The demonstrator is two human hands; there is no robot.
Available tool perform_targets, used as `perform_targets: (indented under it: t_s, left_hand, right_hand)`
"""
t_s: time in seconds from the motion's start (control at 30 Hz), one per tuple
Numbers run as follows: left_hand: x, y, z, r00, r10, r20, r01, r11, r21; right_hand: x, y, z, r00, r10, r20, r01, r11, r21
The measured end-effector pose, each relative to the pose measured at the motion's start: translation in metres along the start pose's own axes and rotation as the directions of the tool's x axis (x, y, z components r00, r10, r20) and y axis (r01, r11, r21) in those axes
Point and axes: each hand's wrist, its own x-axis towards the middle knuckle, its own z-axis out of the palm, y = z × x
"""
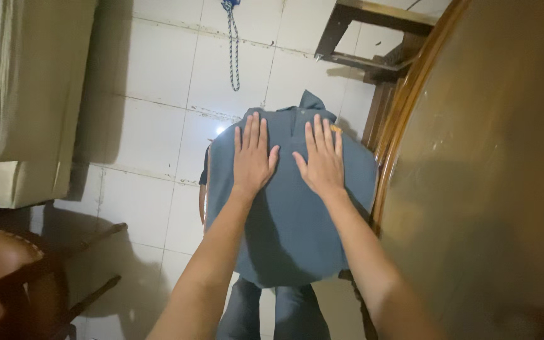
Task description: The person irons a gray t-shirt on a wooden table, then flips it over and smooths it. They then pick up a black t-shirt, lay it flat, and iron it thoroughly. The person uses a handheld iron and handles the shirts by hand.
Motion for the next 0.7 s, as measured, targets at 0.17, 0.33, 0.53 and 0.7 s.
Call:
perform_targets:
  t_s: [0.17, 0.33, 0.53, 0.7]
  left_hand:
    - [-0.034, -0.007, -0.01, 1.0, 0.005, 0.026, -0.005, 1.0, 0.009]
    - [-0.09, 0.01, -0.012, 0.996, 0.072, 0.06, -0.068, 0.995, -0.076]
    - [-0.128, -0.013, -0.021, 0.993, 0.099, 0.062, -0.095, 0.993, -0.072]
    - [-0.138, -0.021, -0.021, 0.997, 0.079, 0.026, -0.078, 0.996, -0.043]
  right_hand:
    - [-0.017, -0.02, 0.018, 0.976, 0.153, -0.153, -0.168, 0.981, -0.092]
    - [-0.09, -0.062, 0.036, 0.988, 0.131, -0.077, -0.131, 0.991, 0.005]
    - [-0.134, -0.044, 0.046, 0.966, 0.22, -0.133, -0.232, 0.969, -0.081]
    - [-0.164, -0.037, 0.046, 0.906, 0.363, -0.216, -0.37, 0.929, 0.012]
